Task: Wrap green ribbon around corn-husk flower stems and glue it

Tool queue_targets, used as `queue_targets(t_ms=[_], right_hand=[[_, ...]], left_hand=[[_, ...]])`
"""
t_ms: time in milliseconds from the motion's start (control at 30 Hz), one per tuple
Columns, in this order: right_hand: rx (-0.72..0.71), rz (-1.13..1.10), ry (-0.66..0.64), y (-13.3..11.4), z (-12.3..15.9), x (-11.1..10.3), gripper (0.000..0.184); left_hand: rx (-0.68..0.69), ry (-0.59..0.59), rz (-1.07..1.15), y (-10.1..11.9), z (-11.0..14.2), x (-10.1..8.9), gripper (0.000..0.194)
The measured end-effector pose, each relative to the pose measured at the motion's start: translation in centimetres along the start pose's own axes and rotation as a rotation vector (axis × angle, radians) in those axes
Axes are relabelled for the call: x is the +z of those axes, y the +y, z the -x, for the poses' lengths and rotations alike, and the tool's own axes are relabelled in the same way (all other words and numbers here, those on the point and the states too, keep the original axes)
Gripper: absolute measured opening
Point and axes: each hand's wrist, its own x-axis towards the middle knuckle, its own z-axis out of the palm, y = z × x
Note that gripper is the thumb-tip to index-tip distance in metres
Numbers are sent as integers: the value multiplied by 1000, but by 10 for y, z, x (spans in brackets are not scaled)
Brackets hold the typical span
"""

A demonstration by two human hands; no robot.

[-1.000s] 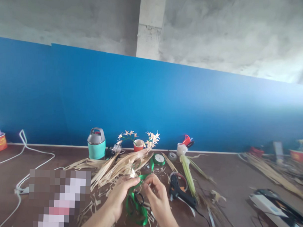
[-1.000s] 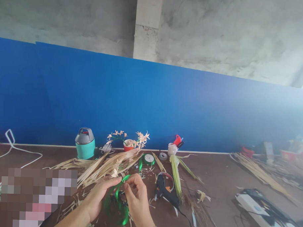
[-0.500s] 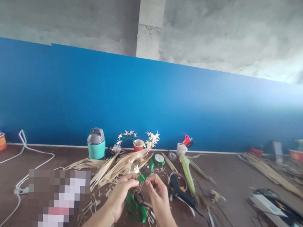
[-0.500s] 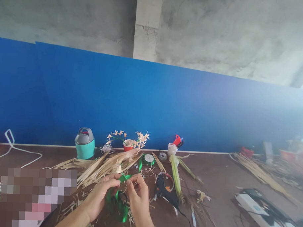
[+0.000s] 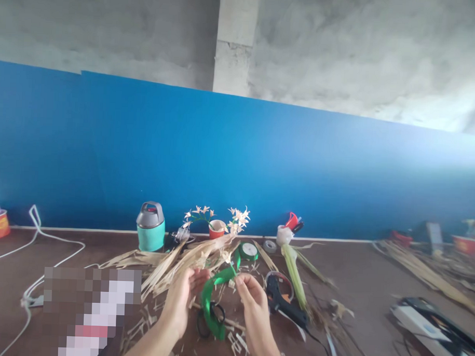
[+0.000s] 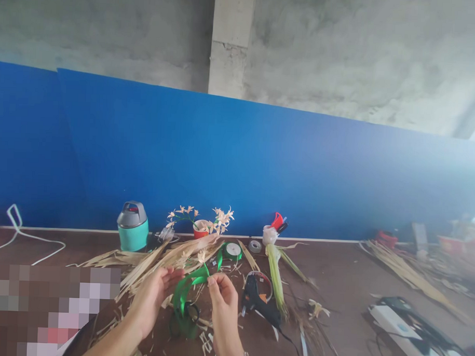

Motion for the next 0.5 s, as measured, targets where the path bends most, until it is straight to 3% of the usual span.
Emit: queue_targets(t_ms=[233,500], right_hand=[[124,-111,-36,6,1,-2,27],[218,-209,-98,2,2,3,25]], left_hand=[[163,-128,-190,1,1,-2,29],[311,-180,-363,2,9,0,29]])
